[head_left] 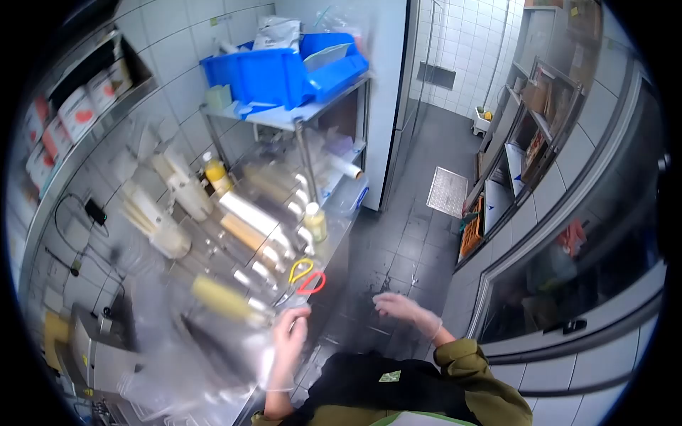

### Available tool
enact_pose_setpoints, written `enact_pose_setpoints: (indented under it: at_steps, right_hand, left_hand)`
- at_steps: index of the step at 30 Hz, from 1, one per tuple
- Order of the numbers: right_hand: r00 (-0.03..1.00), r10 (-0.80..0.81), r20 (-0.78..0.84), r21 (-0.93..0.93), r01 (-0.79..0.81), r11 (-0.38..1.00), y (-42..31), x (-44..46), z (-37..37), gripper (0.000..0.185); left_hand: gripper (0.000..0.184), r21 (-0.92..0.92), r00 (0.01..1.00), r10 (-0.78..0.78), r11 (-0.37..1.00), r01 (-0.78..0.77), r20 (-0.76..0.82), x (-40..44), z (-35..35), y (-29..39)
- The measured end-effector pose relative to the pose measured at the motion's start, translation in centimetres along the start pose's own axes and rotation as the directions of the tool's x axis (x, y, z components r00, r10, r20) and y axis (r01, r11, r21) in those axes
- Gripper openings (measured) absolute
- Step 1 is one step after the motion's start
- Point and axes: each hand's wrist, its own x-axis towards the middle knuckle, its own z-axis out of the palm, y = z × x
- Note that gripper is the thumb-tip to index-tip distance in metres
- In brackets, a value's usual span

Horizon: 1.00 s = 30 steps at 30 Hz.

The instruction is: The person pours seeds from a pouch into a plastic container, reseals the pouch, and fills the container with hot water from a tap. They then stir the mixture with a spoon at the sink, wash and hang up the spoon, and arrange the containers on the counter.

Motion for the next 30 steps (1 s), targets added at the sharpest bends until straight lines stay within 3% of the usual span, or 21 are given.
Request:
enact_pose_setpoints:
  at_steps: [2, 3, 4, 5, 7, 9, 10, 11, 12, 13, 14, 17, 19, 20, 23, 24, 25, 26, 27, 29, 30]
  right_hand:
    - [0.998, -0.040, -0.046, -0.021, 0.039, 0.999, -4.1, 1.9, 1.5, 0.040]
    - [0.997, -0.065, -0.046, -0.108, 0.060, 0.992, -1.5, 3.2, -13.3, 0.038]
    - [0.954, -0.287, -0.091, -0.191, 0.266, 0.945, -3.1, 6.6, -16.5, 0.036]
    - [0.922, -0.364, -0.132, -0.239, 0.326, 0.915, -5.7, 9.2, -17.0, 0.035]
    - [0.822, -0.549, -0.150, -0.286, 0.496, 0.820, -11.3, 20.2, -23.6, 0.032]
    - [0.784, -0.591, -0.189, -0.242, 0.546, 0.802, -21.0, 24.1, -28.4, 0.032]
    - [0.773, -0.613, -0.164, -0.105, 0.605, 0.790, -23.5, 27.9, -30.5, 0.031]
    - [0.832, -0.521, -0.191, -0.056, 0.521, 0.852, -27.1, 29.9, -31.9, 0.029]
    - [0.804, -0.545, -0.238, -0.119, 0.533, 0.838, -31.8, 31.1, -33.6, 0.026]
    - [0.641, -0.711, -0.288, -0.318, 0.637, 0.702, -34.1, 34.3, -34.7, 0.022]
    - [0.309, -0.917, -0.253, -0.536, 0.744, 0.399, -35.5, 38.3, -35.9, 0.019]
    - [0.041, -0.998, -0.043, -0.793, 0.607, 0.059, -42.5, 44.2, -39.3, 0.020]
    - [-0.058, -0.998, -0.028, -0.810, 0.586, -0.011, -46.7, 47.8, -40.9, 0.022]
    - [-0.034, -0.999, 0.024, -0.812, 0.582, -0.039, -48.0, 49.4, -41.5, 0.022]
    - [0.197, -0.882, 0.429, -0.774, 0.584, -0.246, -51.9, 54.6, -43.4, 0.022]
    - [0.413, -0.774, 0.480, -0.797, 0.573, -0.189, -53.2, 55.6, -43.3, 0.022]
    - [0.377, -0.793, 0.479, -0.752, 0.642, -0.149, -54.3, 56.4, -43.3, 0.018]
    - [0.422, -0.771, 0.476, -0.737, 0.671, -0.088, -54.9, 56.9, -43.3, 0.018]
    - [0.468, -0.741, 0.482, -0.721, 0.693, -0.031, -55.9, 55.9, -43.4, 0.018]
    - [0.423, -0.750, 0.508, -0.665, 0.746, -0.029, -57.9, 55.3, -43.7, 0.019]
    - [0.400, -0.754, 0.521, -0.634, 0.773, -0.028, -58.8, 54.9, -43.9, 0.019]
  left_hand:
    - [0.017, 0.099, 0.993, 0.110, 0.989, -0.112, 0.032, 1.1, -1.4, 1.6]
    - [0.017, -0.040, 0.997, 0.036, 0.999, -0.033, 0.066, 5.7, 9.7, 5.0]
    - [0.017, -0.070, 0.995, 0.047, 0.997, -0.041, 0.085, 7.6, 10.9, 5.4]
    - [0.017, -0.058, 0.992, 0.035, 0.998, -0.028, 0.125, 8.7, 10.5, 5.2]
    - [0.018, -0.014, 0.999, 0.033, 0.999, -0.033, 0.031, 14.5, 12.1, 4.4]
    - [0.018, 0.010, 0.997, -0.028, 1.000, 0.029, -0.069, 19.0, 14.1, 2.9]
    - [0.022, 0.034, 0.996, -0.055, 0.998, 0.058, -0.076, 21.1, 14.8, 2.3]
    - [0.022, -0.035, 0.988, -0.098, 0.995, 0.095, -0.118, 23.0, 16.1, 1.3]
    - [0.022, -0.105, 0.978, -0.110, 0.990, 0.093, -0.175, 26.7, 17.3, 0.5]
    - [0.021, -0.185, 0.964, -0.142, 0.977, 0.101, -0.226, 29.6, 18.7, 0.7]
    - [0.019, -0.136, 0.960, -0.069, 0.990, 0.033, -0.272, 32.1, 19.9, 1.2]
    - [0.018, -0.119, 0.956, 0.049, 0.989, -0.087, -0.288, 39.4, 21.9, 4.8]
    - [0.017, -0.072, 0.964, 0.083, 0.992, -0.104, -0.252, 42.7, 22.2, 7.5]
    - [0.017, -0.071, 0.967, 0.091, 0.991, -0.111, -0.236, 43.9, 22.8, 8.4]
    - [0.016, 0.095, 0.940, 0.178, 0.983, -0.157, -0.291, 47.2, 23.8, 8.0]
    - [0.016, 0.151, 0.925, 0.180, 0.979, -0.136, -0.334, 48.0, 24.0, 7.8]
    - [0.016, 0.210, 0.906, 0.189, 0.971, -0.115, -0.378, 49.0, 24.0, 7.9]
    - [0.014, 0.186, 0.885, 0.123, 0.982, -0.041, -0.450, 49.7, 24.3, 8.7]
    - [0.014, 0.301, 0.850, 0.179, 0.953, -0.025, -0.496, 50.5, 24.7, 8.3]
    - [0.019, 0.472, 0.782, 0.321, 0.881, -0.039, -0.534, 53.9, 23.8, 11.0]
    - [0.025, 0.612, 0.705, 0.483, 0.786, -0.089, -0.518, 56.1, 23.1, 13.5]
